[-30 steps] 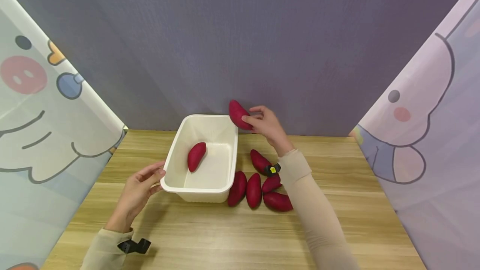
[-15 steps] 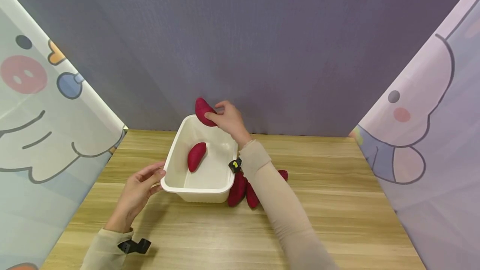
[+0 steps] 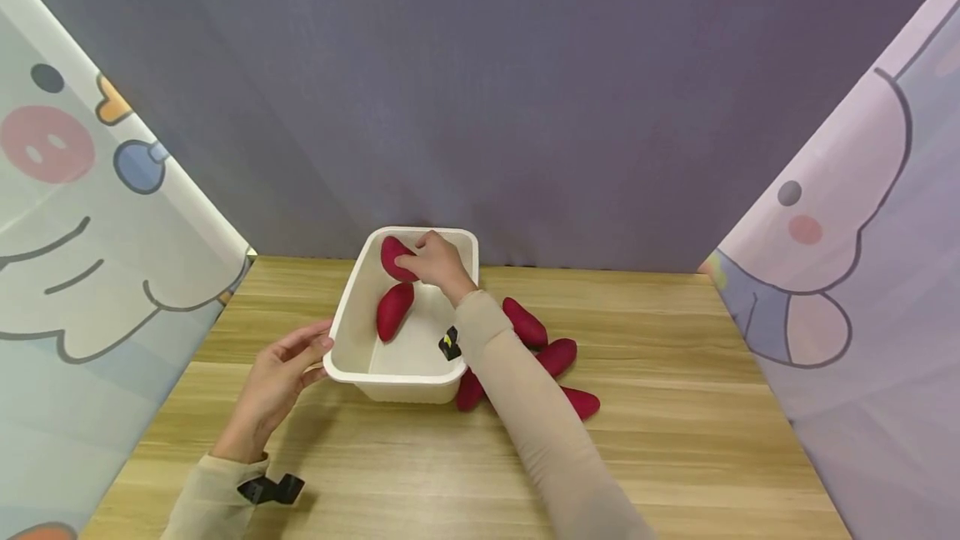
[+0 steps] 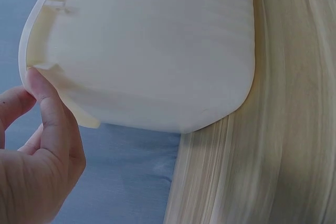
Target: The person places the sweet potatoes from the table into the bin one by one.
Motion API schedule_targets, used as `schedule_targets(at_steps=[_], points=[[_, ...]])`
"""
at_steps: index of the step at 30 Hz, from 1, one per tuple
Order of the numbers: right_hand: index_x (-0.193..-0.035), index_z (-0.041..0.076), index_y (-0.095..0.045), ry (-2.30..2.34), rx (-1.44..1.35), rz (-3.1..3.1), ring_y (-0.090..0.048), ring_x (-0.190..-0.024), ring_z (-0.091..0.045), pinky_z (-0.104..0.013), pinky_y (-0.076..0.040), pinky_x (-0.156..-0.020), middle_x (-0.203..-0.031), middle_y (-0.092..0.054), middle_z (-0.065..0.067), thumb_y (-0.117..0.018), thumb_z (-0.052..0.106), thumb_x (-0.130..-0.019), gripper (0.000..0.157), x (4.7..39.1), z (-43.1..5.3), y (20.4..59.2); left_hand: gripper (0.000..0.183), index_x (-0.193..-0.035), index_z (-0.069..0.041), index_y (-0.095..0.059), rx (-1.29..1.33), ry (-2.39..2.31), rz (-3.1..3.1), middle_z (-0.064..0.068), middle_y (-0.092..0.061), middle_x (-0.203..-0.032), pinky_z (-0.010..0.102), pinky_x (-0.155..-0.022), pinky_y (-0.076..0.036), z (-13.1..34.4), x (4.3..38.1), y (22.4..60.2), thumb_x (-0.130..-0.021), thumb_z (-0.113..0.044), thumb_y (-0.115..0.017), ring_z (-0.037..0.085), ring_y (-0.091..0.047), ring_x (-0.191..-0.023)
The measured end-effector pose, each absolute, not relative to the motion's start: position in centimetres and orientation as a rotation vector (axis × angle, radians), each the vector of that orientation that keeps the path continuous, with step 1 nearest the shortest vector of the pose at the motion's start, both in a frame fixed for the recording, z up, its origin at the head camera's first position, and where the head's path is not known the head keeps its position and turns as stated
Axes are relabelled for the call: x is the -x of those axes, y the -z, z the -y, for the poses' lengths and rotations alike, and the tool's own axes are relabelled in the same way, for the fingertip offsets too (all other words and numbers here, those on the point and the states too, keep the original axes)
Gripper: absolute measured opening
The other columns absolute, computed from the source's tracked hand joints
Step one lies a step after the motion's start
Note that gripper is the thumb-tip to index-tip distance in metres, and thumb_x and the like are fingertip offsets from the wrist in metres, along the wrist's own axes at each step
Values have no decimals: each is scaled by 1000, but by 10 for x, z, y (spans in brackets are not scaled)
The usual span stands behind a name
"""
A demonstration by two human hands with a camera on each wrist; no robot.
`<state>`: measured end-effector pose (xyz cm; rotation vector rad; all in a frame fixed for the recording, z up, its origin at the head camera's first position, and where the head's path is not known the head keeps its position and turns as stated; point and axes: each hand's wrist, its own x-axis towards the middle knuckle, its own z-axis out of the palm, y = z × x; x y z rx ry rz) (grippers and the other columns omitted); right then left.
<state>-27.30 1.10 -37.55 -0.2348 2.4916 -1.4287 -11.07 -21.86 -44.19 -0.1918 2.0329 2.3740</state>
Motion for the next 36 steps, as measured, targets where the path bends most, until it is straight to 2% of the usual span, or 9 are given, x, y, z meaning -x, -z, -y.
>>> schedule_targets(at_steps=[6, 9, 13, 18, 23, 26, 31, 36], points=[[-130, 0, -55, 1371, 254, -2554, -69, -82, -27, -30, -57, -70, -103, -69, -12, -71, 31, -91, 53, 272, -10, 380, 47, -135, 4, -57, 174, -2377, -2028, 3, -66, -108, 27, -74, -60, 219, 110, 442, -95, -13, -72, 16, -64, -95], [-133, 1, -55, 1351, 275, -2595, -68, -87, -24, -30, -56, -73, -104, -69, -11, -70, 33, -92, 54, 273, -12, 374, 47, -135, 4, -57, 173, -2376, -2030, 3, -65, -108, 26, -73, -59, 219, 111, 441, -95, -14, -72, 15, -64, -94], [-135, 1, -55, 1402, 315, -2562, -68, -90, -21, -30, -57, -77, -111, -68, -12, -69, 32, -93, 54, 269, -17, 356, 47, -136, 4, -58, 174, -2373, -2028, 3, -65, -108, 27, -74, -59, 218, 110, 440, -95, -14, -73, 15, -64, -93], [-135, 1, -54, 1556, 375, -2446, -69, -88, -25, -38, -59, -83, -116, -66, -14, -71, 27, -94, 52, 255, -32, 330, 45, -134, 3, -59, 178, -2376, -2027, 3, -65, -108, 28, -74, -60, 217, 110, 440, -95, -14, -73, 15, -64, -91], [-134, 8, -55, 1556, 425, -2495, -69, -86, -25, -38, -59, -82, -115, -66, -10, -72, 32, -93, 51, 240, -60, 318, 45, -134, 3, -59, 180, -2371, -2039, 3, -65, -109, 28, -74, -60, 217, 110, 441, -95, -14, -72, 14, -64, -91], [-134, 11, -56, 1508, 458, -2563, -67, -95, -24, -39, -56, -84, -115, -67, -8, -72, 35, -93, 50, 228, -83, 318, 46, -135, 3, -58, 180, -2368, -2039, 3, -65, -109, 27, -73, -59, 217, 110, 442, -95, -14, -72, 15, -63, -92], [-135, 8, -56, 1446, 474, -2664, -62, -108, -28, -45, -52, -92, -119, -67, -12, -70, 32, -96, 48, 207, -127, 332, 47, -136, 5, -57, 168, -2360, -2027, 4, -64, -109, 28, -74, -60, 216, 108, 443, -95, -14, -72, 18, -63, -92], [-136, 3, -54, 1419, 470, -2710, -63, -105, -33, -48, -53, -90, -122, -66, -17, -70, 26, -96, 48, 181, -166, 352, 46, -136, 5, -57, 167, -2363, -2040, 8, -63, -110, 27, -74, -59, 217, 106, 443, -96, -14, -71, 16, -64, -92]])
